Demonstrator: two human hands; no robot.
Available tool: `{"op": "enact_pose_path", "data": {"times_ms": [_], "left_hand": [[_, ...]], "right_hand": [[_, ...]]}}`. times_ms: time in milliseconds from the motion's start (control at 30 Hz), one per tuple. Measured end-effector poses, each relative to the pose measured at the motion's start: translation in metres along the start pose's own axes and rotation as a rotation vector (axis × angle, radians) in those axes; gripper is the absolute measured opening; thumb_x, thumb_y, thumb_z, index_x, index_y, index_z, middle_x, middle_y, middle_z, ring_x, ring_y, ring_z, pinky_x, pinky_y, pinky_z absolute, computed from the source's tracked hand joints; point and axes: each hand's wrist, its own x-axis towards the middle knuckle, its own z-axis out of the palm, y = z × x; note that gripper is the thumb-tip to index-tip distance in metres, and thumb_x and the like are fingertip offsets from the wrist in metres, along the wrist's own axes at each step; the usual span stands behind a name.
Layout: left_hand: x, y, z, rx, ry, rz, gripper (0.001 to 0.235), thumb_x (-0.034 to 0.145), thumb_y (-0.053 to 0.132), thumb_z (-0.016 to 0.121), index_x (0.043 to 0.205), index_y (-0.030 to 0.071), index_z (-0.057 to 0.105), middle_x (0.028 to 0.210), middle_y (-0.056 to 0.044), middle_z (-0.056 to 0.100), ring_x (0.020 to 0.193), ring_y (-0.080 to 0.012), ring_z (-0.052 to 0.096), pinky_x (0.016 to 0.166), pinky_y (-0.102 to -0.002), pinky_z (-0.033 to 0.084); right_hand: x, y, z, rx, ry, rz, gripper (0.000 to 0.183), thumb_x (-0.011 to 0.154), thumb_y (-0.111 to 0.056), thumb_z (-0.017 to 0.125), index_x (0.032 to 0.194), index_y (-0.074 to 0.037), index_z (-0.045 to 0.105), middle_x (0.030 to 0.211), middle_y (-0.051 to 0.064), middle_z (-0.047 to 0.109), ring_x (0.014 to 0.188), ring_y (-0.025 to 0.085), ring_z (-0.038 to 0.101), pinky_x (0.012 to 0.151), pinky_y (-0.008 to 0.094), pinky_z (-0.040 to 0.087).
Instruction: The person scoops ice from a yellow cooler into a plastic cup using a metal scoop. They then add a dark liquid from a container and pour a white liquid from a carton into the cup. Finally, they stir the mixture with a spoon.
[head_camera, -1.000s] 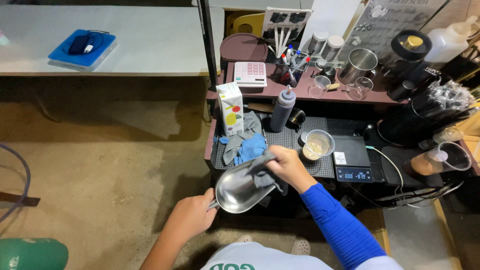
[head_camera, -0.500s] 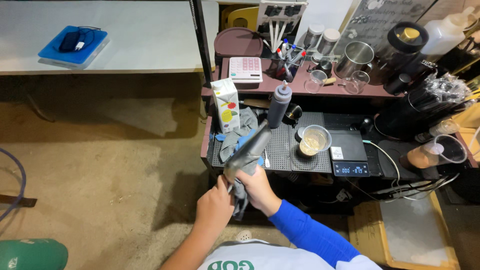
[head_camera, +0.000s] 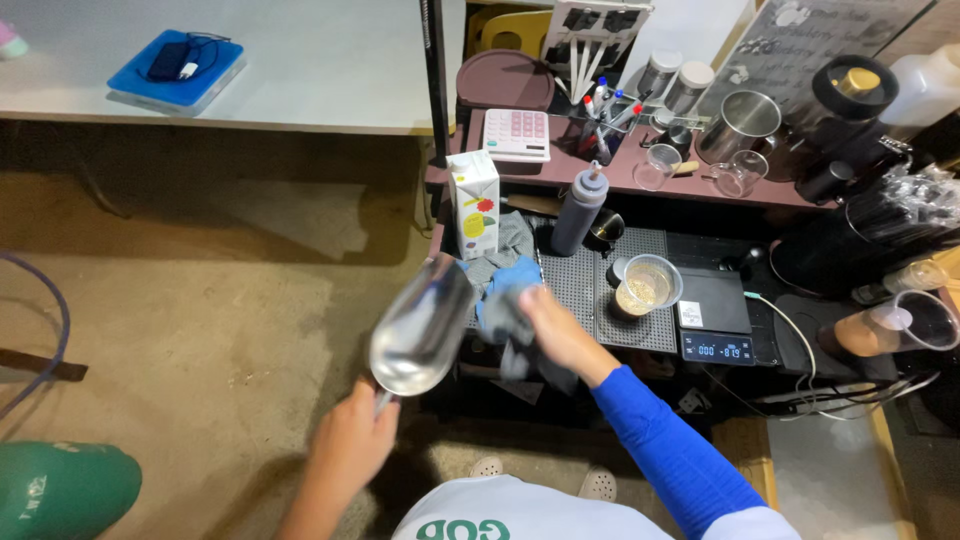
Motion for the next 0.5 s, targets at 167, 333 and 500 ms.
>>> {"op": "enact_pose_path", "data": {"times_ms": [167,333,500], "left_hand": [[0.007,-0.008,0.000,-0.041,0.029,-0.018,0.033,0.087,0.035,0.066,0.102,0.006,0.059,0.086,-0.024,0.073,0.083,-0.0473,0.069,0.073,-0.057,0.055],[0.014,0.008,0.023,-0.050,0.003,0.050,0.033,0.087,0.034,0.068,0.099,0.005,0.057,0.087,-0.024,0.072,0.085,-0.0469,0.069,0.073,-0.057,0.055],[0.016,0.034,0.036,-0.133,-0.108,0.167,0.031,0.087,0.029,0.067,0.107,0.007,0.057,0.085,-0.023,0.072,0.083,-0.0462,0.069,0.071,-0.055,0.055]], "right_hand": [[-0.012,0.002,0.017,0.105,-0.006,0.141,0.034,0.097,-0.025,0.060,0.123,-0.003,0.059,0.105,0.015,0.066,0.097,0.022,0.062,0.085,0.034,0.052],[-0.046,-0.125,0.009,0.205,0.295,-0.342,0.044,0.083,-0.011,0.075,0.122,-0.003,0.055,0.116,0.009,0.061,0.108,0.019,0.061,0.094,0.031,0.050],[-0.061,-0.182,0.020,-0.204,-0.217,-0.723,0.018,0.087,-0.003,0.067,0.105,-0.005,0.065,0.112,0.012,0.063,0.110,0.035,0.059,0.098,0.042,0.049]]}}
